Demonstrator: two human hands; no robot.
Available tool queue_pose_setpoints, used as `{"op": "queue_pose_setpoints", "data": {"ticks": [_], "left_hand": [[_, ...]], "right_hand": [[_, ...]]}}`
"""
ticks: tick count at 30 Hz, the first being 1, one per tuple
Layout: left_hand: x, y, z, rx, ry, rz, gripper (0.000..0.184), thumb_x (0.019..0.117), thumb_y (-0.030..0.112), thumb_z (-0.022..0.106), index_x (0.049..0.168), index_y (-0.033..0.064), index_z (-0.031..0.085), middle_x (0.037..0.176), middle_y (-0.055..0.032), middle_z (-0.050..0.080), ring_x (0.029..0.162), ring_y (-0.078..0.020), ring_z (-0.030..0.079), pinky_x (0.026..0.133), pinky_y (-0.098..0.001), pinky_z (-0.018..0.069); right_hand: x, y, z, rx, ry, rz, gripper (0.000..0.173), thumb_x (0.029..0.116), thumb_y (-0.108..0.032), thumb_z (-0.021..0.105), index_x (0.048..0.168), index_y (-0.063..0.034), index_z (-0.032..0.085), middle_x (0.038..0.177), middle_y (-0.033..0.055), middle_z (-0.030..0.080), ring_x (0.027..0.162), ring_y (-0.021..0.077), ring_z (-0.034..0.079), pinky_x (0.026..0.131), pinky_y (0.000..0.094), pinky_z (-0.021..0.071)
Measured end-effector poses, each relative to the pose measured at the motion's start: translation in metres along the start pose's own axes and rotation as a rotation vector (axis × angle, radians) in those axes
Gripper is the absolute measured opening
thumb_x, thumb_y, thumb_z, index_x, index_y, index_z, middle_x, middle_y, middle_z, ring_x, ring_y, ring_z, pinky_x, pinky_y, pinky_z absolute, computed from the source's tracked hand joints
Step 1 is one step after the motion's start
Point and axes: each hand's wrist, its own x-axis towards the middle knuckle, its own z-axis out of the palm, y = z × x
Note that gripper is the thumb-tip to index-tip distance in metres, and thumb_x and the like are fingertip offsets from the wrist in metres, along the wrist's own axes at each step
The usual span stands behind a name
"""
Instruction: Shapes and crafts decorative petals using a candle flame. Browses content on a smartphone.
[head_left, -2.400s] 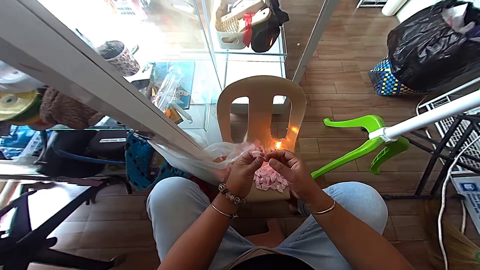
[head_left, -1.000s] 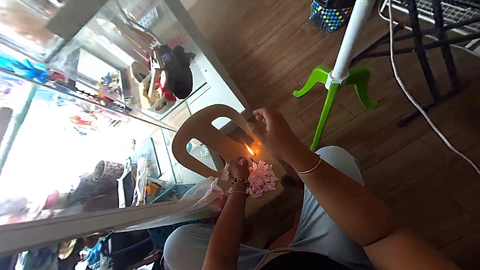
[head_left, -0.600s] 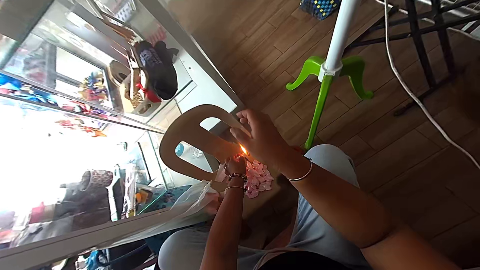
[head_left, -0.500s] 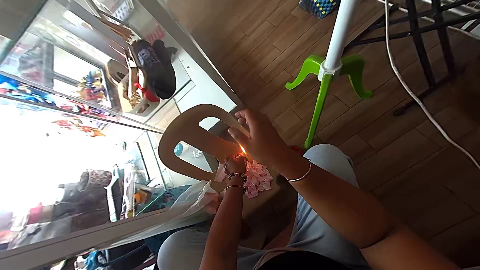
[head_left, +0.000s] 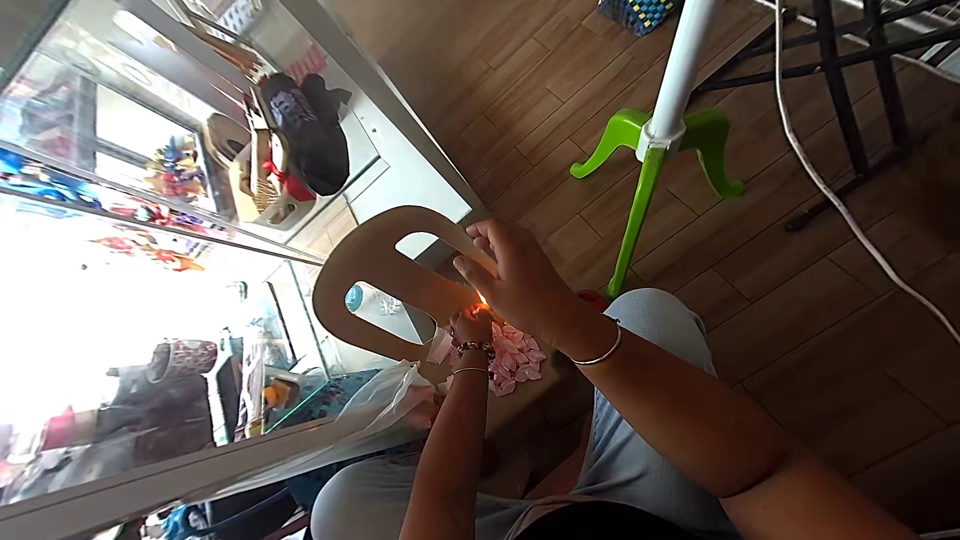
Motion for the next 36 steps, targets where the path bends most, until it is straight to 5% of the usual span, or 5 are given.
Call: {"op": "queue_pose_setpoints", "data": {"ticks": [18,21,24,28,36], "left_hand": [[0.004,-0.016,-0.013,-0.112,-0.057,0.052,0.032,0.1018,0.025,0.061,0.124,0.0038,0.068,0.136,-0.0248,0.058,0.131,-0.0402,0.051,0.108,-0.0598,0.0396],[-0.01,-0.031,-0.039,-0.23,-0.145,0.119,0.026,0.1039,0.019,0.059,0.119,-0.0003,0.068,0.118,-0.0198,0.067,0.111,-0.0284,0.062,0.098,-0.0478,0.0471],[-0.037,-0.045,-0.081,-0.059,-0.17,0.227,0.028,0.1008,0.021,0.062,0.121,0.0028,0.07,0.141,-0.0217,0.055,0.134,-0.0342,0.048,0.114,-0.054,0.0343],[-0.07,-0.066,-0.112,-0.857,-0.287,0.229,0.011,0.1037,0.005,0.055,0.104,-0.0009,0.064,0.095,-0.0059,0.067,0.089,-0.0109,0.065,0.083,-0.0286,0.0537],[-0.095,-0.091,-0.132,-1.576,-0.376,0.467,0.014,0.1005,0.003,0.052,0.099,0.0066,0.065,0.105,-0.0071,0.071,0.097,-0.0153,0.069,0.09,-0.0333,0.0572]], "right_hand": [[0.001,0.007,0.009,-0.049,0.026,-0.044,0.047,0.1042,-0.033,0.06,0.141,-0.0046,0.052,0.13,0.0175,0.061,0.117,0.0367,0.059,0.093,0.0549,0.0503],[0.001,0.008,0.012,-0.037,-0.034,-0.042,0.043,0.1051,-0.033,0.058,0.137,-0.0045,0.054,0.125,0.0176,0.062,0.11,0.0351,0.061,0.091,0.0546,0.0502],[0.004,0.011,0.024,-0.185,-0.038,-0.115,0.036,0.1037,-0.03,0.061,0.127,-0.0032,0.063,0.122,0.0186,0.063,0.11,0.038,0.061,0.088,0.0571,0.0509],[0.009,0.01,0.044,-0.218,-0.169,-0.114,0.031,0.1016,-0.025,0.065,0.122,-0.0025,0.067,0.123,0.02,0.063,0.116,0.0408,0.058,0.095,0.0595,0.0479],[-0.015,-0.003,0.096,0.387,-0.509,-0.021,0.022,0.0971,-0.01,0.067,0.116,0.0019,0.066,0.11,0.0087,0.071,0.097,0.0086,0.07,0.088,0.0251,0.0582]]}}
